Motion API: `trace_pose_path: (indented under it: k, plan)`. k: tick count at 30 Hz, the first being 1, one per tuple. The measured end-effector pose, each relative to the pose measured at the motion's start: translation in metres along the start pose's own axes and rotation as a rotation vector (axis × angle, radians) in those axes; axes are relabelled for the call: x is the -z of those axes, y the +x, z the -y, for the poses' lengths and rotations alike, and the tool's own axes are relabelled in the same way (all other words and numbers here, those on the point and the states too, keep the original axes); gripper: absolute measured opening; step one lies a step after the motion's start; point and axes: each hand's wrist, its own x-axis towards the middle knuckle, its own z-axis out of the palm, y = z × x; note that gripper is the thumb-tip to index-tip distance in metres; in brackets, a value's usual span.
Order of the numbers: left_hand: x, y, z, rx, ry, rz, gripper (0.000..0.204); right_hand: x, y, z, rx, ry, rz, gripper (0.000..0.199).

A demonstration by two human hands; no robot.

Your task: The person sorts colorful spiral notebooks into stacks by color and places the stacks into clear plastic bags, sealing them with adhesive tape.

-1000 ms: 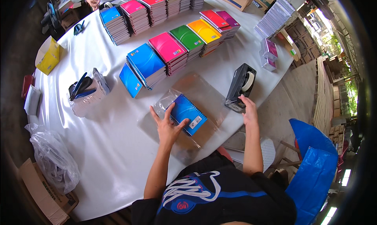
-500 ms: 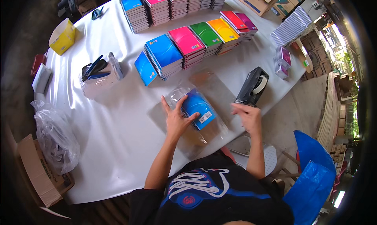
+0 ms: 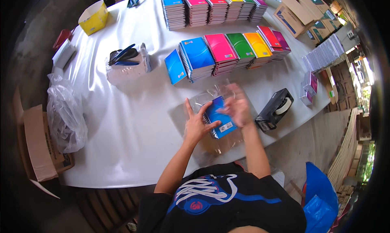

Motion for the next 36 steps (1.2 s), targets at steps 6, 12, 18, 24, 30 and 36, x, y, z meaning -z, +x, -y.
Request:
trace_pose_path:
  k: [6,12,18,24,30,36]
  plan:
    - [-0.002,-0.001,-0.001,0.01,-0.023,-0.021,0.08,0.047,-0.004,0.092,0.194,-0.804,-0.233,0.059]
    - [0.0,-0.001,0.001,0.017,-0.083,0.007,0.081,-0.031,0.008,0.044,-0.213,-1.086,0.592,0.085]
    - [-0.007,-0.002,0.004,-0.053,-0.03,-0.057,0.078,-0.047,0.022,0.023,-0.146,-1.742,0.403,0.093]
    - [-0.007,-0.006,0.005,-0.065,0.028,-0.057,0.09,-0.016,0.008,0.046,-0.189,-1.691,0.166,0.092]
    - [-0.047,-0.037,-0.021,-0.047,-0.425,-0.339,0.125,0.019,-0.026,-0.015,-0.06,-0.817,0.149,0.072]
    - [-0.033,-0.074,-0.03,-0.418,-0.372,-0.365,0.125,-0.005,-0.056,0.007,0.269,-0.896,0.241,0.094]
